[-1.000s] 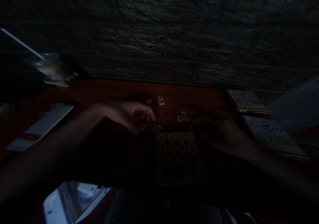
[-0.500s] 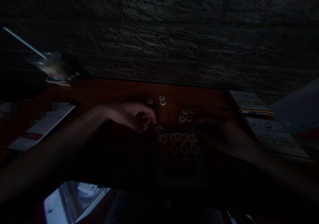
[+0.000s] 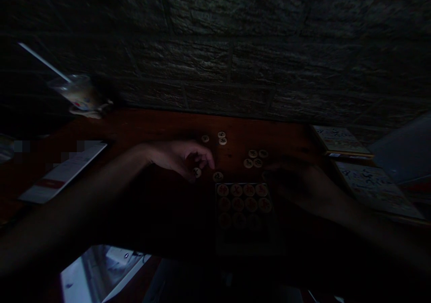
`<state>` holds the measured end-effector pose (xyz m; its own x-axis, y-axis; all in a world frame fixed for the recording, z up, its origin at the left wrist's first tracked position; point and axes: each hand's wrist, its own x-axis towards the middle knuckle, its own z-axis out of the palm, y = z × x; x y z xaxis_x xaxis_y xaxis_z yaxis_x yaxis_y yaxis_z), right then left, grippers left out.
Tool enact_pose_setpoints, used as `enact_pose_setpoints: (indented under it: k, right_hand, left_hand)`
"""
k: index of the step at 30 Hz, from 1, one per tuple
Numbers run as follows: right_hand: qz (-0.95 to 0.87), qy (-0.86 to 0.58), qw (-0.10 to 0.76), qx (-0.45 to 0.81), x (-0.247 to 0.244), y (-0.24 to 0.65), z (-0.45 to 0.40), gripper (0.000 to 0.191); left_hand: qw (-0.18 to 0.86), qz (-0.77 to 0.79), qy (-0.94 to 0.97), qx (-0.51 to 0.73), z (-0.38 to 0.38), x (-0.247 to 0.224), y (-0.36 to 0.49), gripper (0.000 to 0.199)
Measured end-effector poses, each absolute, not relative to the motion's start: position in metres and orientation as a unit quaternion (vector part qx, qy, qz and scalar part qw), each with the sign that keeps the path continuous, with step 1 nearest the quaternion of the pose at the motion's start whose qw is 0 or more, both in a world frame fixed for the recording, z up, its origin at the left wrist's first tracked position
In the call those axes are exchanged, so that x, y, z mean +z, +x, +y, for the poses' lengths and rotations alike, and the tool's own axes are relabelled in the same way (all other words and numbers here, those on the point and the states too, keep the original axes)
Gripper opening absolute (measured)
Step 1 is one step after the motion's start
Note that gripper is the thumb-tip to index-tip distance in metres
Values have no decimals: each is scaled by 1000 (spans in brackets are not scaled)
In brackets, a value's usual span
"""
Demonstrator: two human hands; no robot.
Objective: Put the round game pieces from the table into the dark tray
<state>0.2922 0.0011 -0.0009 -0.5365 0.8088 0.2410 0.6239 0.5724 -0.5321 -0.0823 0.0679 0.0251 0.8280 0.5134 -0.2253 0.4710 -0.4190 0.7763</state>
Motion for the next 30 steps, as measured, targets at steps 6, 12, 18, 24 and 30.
enact_pose_setpoints:
  k: [6,12,18,24,30]
  right_hand:
    - [-856,-422,225,197,-3,294,2,24]
    - [-860,-423,223,180,-4,294,2,25]
    - [-859,-420,225,189,-4,295,2,27]
    - [-855,-422,230,195,-3,293,1,21]
    - [-856,-421,221,201,1,290,0,22]
  left_hand:
    - [457,301,837,16,69,25,-82,41]
    - [455,273,847,17,73,21,-84,31]
    - [453,282,845,41,74,21,-86,36]
    - [498,312,806,73,75,20,-87,34]
    - [469,337,809,108,79,15,-88,25]
